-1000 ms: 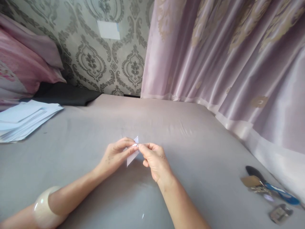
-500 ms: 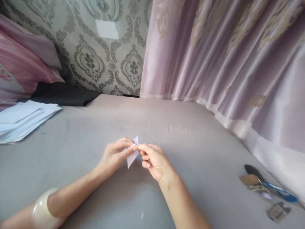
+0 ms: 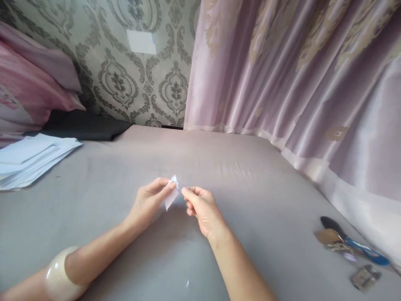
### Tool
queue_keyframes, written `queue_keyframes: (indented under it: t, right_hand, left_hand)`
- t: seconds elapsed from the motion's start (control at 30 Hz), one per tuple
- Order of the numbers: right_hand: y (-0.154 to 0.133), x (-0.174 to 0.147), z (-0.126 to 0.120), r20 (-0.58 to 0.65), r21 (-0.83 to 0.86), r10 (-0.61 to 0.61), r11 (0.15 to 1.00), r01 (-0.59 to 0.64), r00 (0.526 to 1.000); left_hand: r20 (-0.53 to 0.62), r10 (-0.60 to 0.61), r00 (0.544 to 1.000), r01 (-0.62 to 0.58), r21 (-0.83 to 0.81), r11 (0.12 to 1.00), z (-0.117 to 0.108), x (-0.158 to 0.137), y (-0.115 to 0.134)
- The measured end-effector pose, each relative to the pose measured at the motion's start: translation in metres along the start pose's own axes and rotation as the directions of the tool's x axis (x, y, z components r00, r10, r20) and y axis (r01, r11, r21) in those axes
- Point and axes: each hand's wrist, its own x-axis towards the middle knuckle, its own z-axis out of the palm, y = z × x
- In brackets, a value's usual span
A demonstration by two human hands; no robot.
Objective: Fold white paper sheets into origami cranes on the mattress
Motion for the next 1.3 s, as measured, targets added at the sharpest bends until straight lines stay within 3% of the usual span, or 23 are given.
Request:
queue_keyframes:
  t: [0.13, 0.23, 0.3, 0.43, 0.5, 0.67, 0.83, 0.9, 1.0, 1.17, 1.23, 1.3]
  right_hand:
    - [0.009, 0.008, -0.002, -0.120, -0.176, -0.128, 0.979, 0.106, 0.984]
    - [0.014, 0.014, -0.005, -0.198, -0.369, -0.309, 0.903, 0.221, 0.930]
    - [0.017, 0.016, -0.006, -0.203, -0.530, -0.492, 0.782, 0.328, 0.847]
    - [0.022, 0.016, -0.006, -0.076, -0.801, -0.785, 0.416, 0.432, 0.615]
    - [0.024, 0.016, -0.005, -0.017, -0.861, -0.812, 0.308, 0.404, 0.583]
    - [0.026, 0.017, -0.005, -0.006, -0.915, -0.799, 0.247, 0.320, 0.601]
    - [0.028, 0.020, 0.001, 0.029, -0.909, -0.725, 0.268, 0.320, 0.688]
    - [0.030, 0.021, 0.005, 0.011, -0.932, -0.717, 0.244, 0.267, 0.697]
    - [0.034, 0.021, 0.009, -0.005, -0.971, -0.729, 0.167, 0.170, 0.684]
    - [0.037, 0.025, 0.007, 0.058, -0.998, -0.743, -0.049, 0.033, 0.667]
    - [0.030, 0.032, -0.002, 0.035, -0.997, -0.716, -0.076, -0.028, 0.697]
    - [0.016, 0.045, -0.017, -0.075, -0.990, -0.668, -0.038, -0.134, 0.741]
  left_hand:
    - [0.022, -0.026, 0.999, 0.027, -0.047, 0.999, 0.001, 0.001, -0.002]
    - [0.051, -0.087, 0.995, 0.091, -0.067, 0.994, 0.000, -0.001, -0.004]
    - [0.080, -0.131, 0.988, 0.135, -0.049, 0.990, -0.002, -0.002, -0.007]
    - [0.169, -0.155, 0.973, 0.170, -0.077, 0.982, -0.002, -0.001, -0.020]
    - [0.218, -0.156, 0.963, 0.181, -0.102, 0.978, -0.001, -0.001, -0.025]
    - [0.299, -0.186, 0.936, 0.223, -0.093, 0.971, 0.002, -0.002, -0.024]
    - [0.351, -0.132, 0.927, 0.195, -0.152, 0.969, 0.007, -0.005, -0.028]
    - [0.374, -0.133, 0.918, 0.224, -0.210, 0.952, 0.012, -0.004, -0.032]
    - [0.408, -0.151, 0.901, 0.279, -0.276, 0.920, 0.017, -0.002, -0.036]
    - [0.416, -0.174, 0.892, 0.320, -0.311, 0.895, 0.017, -0.001, -0.042]
    - [0.390, -0.214, 0.895, 0.342, -0.295, 0.893, 0.013, 0.000, -0.042]
    - [0.356, -0.240, 0.903, 0.356, -0.306, 0.883, 0.010, 0.002, -0.041]
